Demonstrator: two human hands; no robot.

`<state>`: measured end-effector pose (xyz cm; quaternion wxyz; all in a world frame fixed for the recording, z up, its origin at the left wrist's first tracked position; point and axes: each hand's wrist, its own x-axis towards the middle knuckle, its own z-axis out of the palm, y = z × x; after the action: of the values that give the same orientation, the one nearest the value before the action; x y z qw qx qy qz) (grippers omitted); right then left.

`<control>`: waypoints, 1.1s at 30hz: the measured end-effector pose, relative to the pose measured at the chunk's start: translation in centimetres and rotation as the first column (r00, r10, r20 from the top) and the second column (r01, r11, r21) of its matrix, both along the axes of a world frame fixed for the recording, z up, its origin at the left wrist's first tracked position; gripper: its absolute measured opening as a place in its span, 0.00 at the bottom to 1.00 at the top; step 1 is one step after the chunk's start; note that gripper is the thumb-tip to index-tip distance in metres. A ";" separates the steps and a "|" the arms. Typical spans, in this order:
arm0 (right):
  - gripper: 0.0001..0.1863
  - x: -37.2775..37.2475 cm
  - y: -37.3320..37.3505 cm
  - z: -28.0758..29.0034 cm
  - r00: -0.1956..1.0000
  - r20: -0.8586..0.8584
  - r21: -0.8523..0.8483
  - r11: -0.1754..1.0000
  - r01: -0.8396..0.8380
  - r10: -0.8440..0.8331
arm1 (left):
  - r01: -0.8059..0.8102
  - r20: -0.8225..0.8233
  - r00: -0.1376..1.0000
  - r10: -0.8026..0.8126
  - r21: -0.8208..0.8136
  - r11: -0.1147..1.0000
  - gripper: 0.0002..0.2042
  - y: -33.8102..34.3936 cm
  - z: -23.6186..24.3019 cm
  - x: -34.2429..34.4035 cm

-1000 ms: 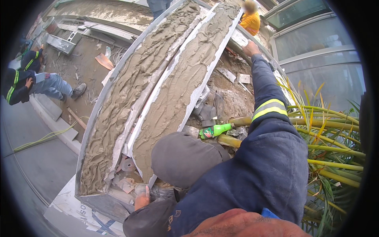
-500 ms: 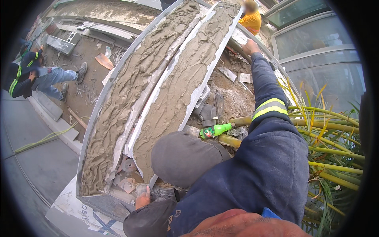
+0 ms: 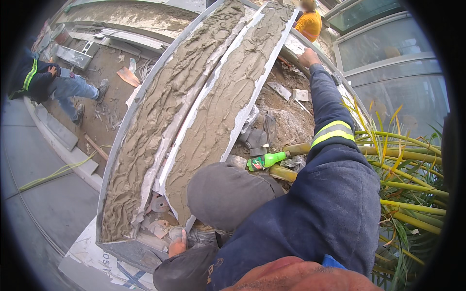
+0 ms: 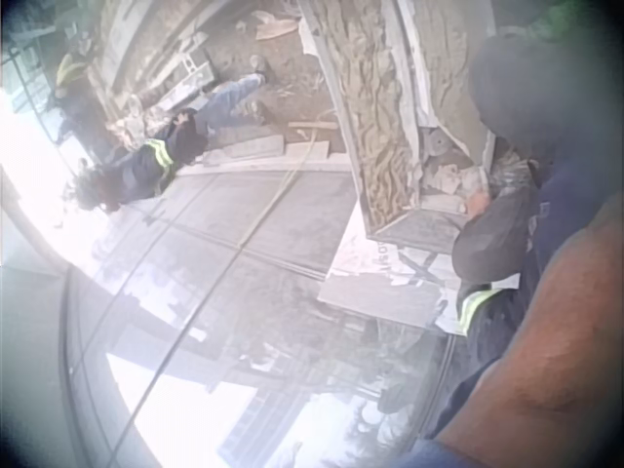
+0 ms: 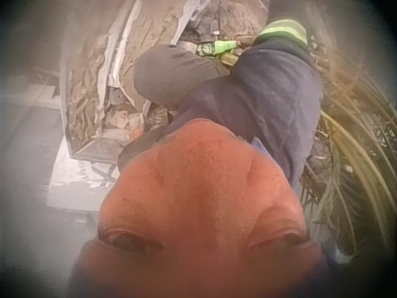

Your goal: The person spreads mortar on a curved surface using a trowel, then places a large stone tile onto the mortar and presses it into place. The person works alongside another worker who is also applying mortar nearby.

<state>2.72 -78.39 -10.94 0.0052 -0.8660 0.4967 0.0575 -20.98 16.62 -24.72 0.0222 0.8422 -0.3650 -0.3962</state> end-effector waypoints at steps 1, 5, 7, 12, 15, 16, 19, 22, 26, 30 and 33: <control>0.27 0.0 0.1 0.1 1.000 -0.001 -0.001 1.000 0.001 -0.001 | -0.005 -0.005 1.000 0.005 -0.008 1.000 0.36 -0.1 0.1 0.1; 0.27 -0.1 0.2 0.1 1.000 -0.009 0.003 1.000 0.007 -0.007 | -0.012 -0.020 1.000 0.012 -0.028 1.000 0.37 -0.2 0.3 0.1; 0.27 -0.1 0.1 0.0 1.000 -0.016 -0.010 1.000 -0.005 0.005 | -0.011 -0.016 1.000 0.010 -0.042 0.999 0.37 -0.1 0.1 0.1; 0.26 -0.3 -0.2 -0.2 1.000 0.012 -0.015 1.000 -0.022 0.022 | 0.015 0.006 1.000 -0.015 -0.070 0.997 0.36 0.1 -0.3 0.2; 0.26 -0.4 -0.1 -0.2 1.000 0.007 -0.018 1.000 -0.022 0.022 | 0.011 0.008 1.000 -0.010 -0.062 0.998 0.35 -0.2 0.0 0.3; 0.26 -0.4 0.0 -0.1 1.000 0.004 -0.031 0.999 -0.018 0.018 | -0.005 0.000 1.000 0.005 -0.071 0.997 0.35 -0.4 0.1 0.4; 0.26 -0.5 0.0 0.1 1.000 0.022 -0.039 0.999 -0.020 0.021 | -0.032 0.011 0.999 0.033 -0.090 0.995 0.34 -0.7 0.7 0.6; 0.27 -0.5 -0.2 0.2 1.000 0.018 -0.019 1.000 -0.010 0.011 | -0.089 0.019 0.996 0.093 -0.147 0.985 0.32 -0.6 0.9 0.7; 0.28 -0.6 -0.6 -0.2 1.000 0.017 -0.011 1.000 -0.023 0.023 | -0.384 0.006 0.913 0.407 -0.320 0.866 0.24 -0.6 -0.5 -0.8; 0.29 -1.0 -0.6 -1.1 0.999 -0.015 -0.009 0.999 -0.049 0.048 | -0.631 -0.012 0.737 0.676 -0.370 0.682 0.17 -0.7 -2.7 -2.9; 0.29 -1.3 -0.6 -1.6 0.998 -0.020 0.003 0.998 -0.055 0.055 | -0.726 -0.055 0.668 0.743 -0.267 0.633 0.16 -0.3 -3.6 -3.7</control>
<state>1.45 -78.97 -12.56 -0.0003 -0.8787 0.4728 0.0667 -24.70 16.32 -28.37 0.2832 0.9180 -0.0411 -0.2746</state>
